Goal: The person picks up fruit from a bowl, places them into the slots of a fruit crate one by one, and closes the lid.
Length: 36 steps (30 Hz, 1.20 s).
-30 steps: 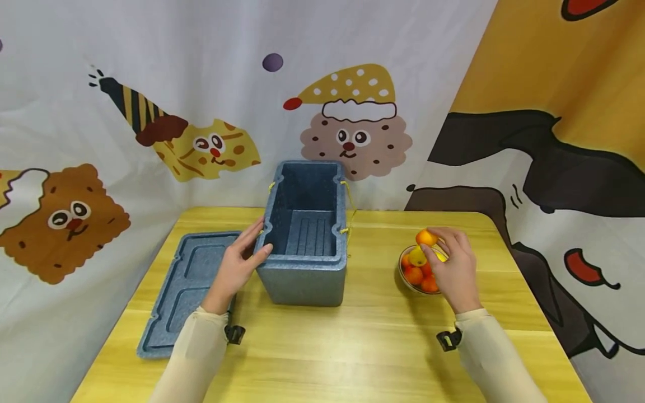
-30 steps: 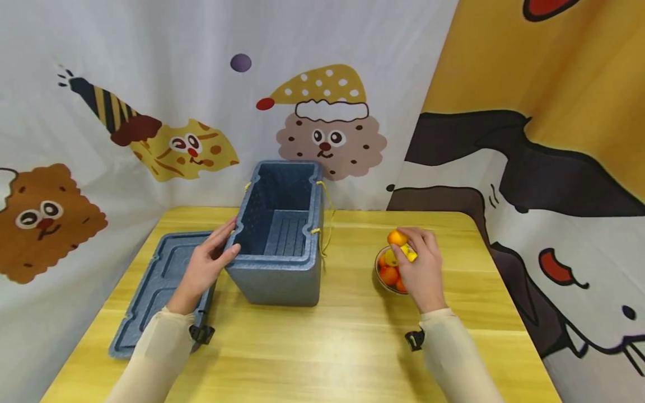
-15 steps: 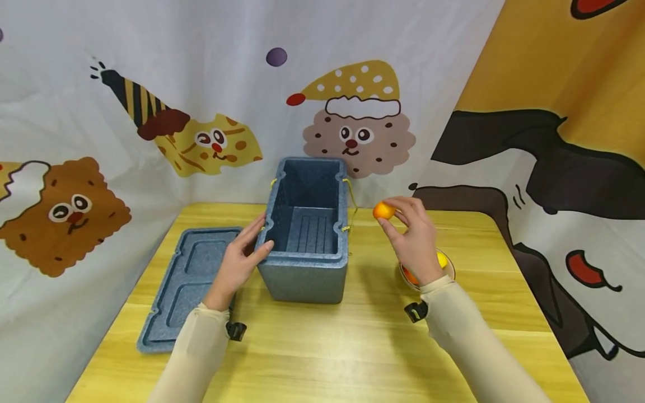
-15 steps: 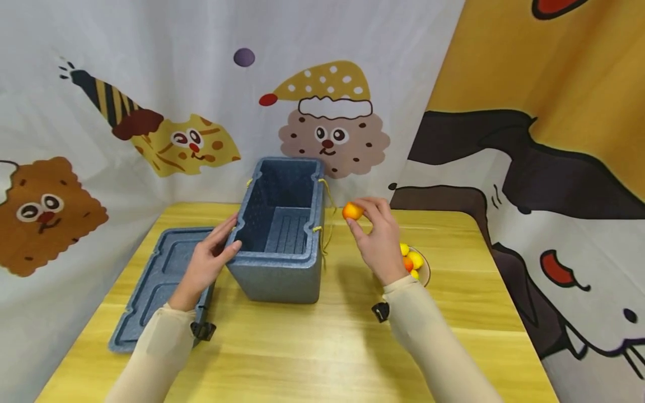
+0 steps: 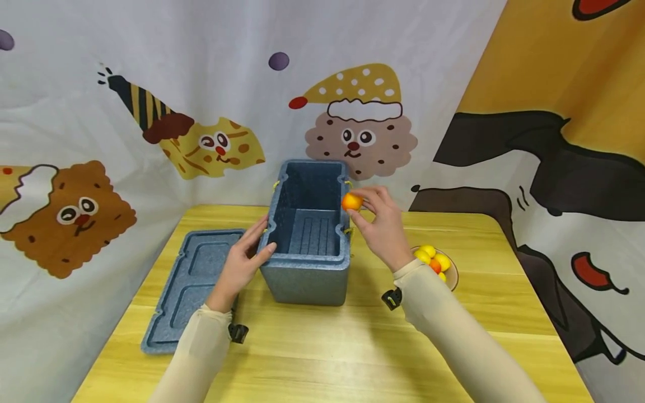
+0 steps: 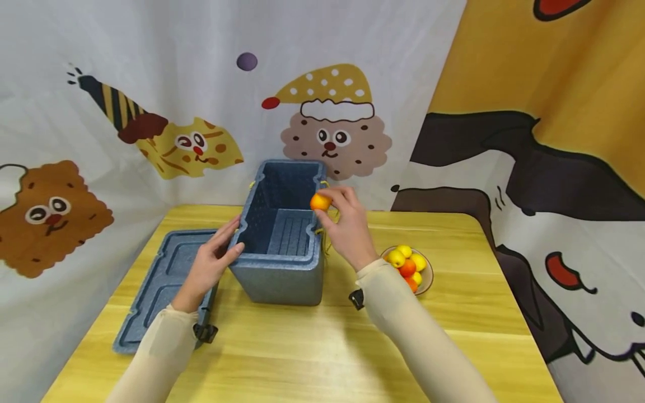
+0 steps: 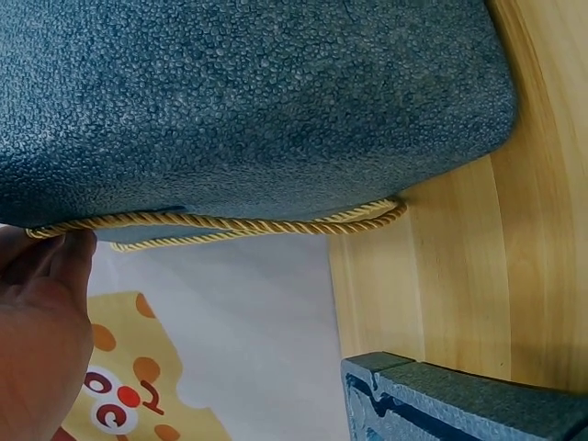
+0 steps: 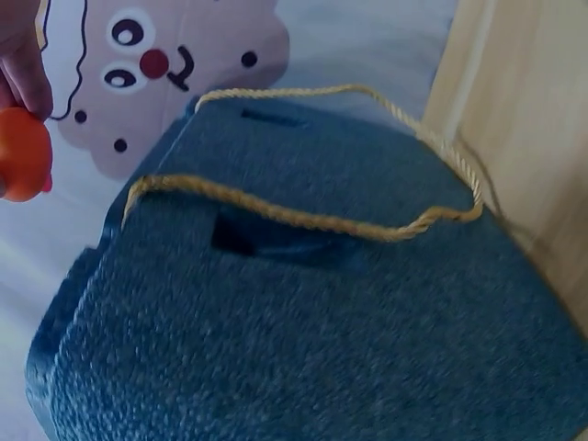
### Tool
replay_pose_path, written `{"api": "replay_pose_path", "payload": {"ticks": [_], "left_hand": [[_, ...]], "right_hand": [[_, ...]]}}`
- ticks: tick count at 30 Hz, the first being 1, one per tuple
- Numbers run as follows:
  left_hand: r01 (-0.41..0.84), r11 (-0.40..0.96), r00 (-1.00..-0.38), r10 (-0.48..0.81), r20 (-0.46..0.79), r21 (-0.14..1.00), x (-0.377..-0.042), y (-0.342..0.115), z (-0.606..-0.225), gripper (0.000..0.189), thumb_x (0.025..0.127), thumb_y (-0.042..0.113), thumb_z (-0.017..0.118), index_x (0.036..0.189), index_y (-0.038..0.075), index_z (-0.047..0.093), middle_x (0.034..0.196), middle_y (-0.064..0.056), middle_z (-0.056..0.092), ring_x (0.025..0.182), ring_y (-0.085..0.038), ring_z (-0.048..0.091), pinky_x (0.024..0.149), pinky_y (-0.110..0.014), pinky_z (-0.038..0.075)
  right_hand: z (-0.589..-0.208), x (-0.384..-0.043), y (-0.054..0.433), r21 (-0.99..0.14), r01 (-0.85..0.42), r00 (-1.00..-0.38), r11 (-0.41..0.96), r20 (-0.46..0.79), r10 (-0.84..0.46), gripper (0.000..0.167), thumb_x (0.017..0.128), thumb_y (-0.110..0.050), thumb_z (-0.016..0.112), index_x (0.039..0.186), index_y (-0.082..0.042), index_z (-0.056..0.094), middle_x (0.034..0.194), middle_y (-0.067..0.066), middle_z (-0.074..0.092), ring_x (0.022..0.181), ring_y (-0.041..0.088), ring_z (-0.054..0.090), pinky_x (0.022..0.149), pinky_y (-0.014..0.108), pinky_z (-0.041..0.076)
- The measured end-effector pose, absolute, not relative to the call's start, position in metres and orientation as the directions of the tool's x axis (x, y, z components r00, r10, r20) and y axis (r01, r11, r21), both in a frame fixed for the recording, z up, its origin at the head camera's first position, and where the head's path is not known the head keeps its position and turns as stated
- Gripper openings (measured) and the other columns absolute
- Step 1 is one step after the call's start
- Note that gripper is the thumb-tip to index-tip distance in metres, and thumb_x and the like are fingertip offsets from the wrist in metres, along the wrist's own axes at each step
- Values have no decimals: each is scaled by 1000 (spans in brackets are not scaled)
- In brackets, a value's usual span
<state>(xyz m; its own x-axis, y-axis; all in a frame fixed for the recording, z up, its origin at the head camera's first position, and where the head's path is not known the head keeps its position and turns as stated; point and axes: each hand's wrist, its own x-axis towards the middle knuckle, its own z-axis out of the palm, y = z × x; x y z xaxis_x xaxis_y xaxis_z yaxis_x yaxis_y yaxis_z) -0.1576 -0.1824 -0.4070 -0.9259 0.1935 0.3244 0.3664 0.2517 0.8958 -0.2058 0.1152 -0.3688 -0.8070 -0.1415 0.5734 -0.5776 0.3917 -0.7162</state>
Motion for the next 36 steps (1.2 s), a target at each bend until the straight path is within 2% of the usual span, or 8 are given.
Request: {"api": "replay_pose_path", "payload": {"ticks": [8, 14, 26, 36], "left_hand": [[388, 245, -918, 191, 348, 889, -159, -182, -409, 55, 96, 0, 61, 144, -13, 38, 153, -25, 32, 140, -37, 30, 106, -21, 30], [389, 252, -918, 192, 348, 886, -160, -181, -409, 55, 96, 0, 61, 144, -13, 38, 153, -22, 33, 140, -36, 30, 106, -20, 30], [409, 249, -910, 186, 371, 878, -159, -180, -409, 54, 94, -5, 61, 142, -15, 39, 151, -27, 33, 139, -40, 30, 106, -21, 31], [411, 267, -910, 180, 374, 871, -158, -180, -409, 54, 94, -5, 61, 142, -14, 40, 152, -23, 34, 139, -38, 32, 105, -19, 31]], "right_hand": [[-362, -209, 96, -687, -589, -807, 426, 529, -262, 35, 88, -3, 73, 122, -2, 65, 120, 10, 52, 111, 25, 57, 95, 39, 49], [-361, -213, 86, -677, -565, -825, 471, 447, -347, 35, 89, -6, 74, 122, -5, 65, 119, 6, 53, 108, 20, 56, 96, 33, 48], [-371, -218, 73, -650, -522, -846, 552, 313, -431, 34, 91, -12, 72, 123, -7, 65, 116, 5, 52, 106, 21, 58, 96, 31, 47], [-377, -217, 69, -622, -534, -838, 572, 304, -452, 33, 92, -15, 72, 124, -9, 65, 116, 5, 53, 103, 22, 58, 92, 36, 49]]}}
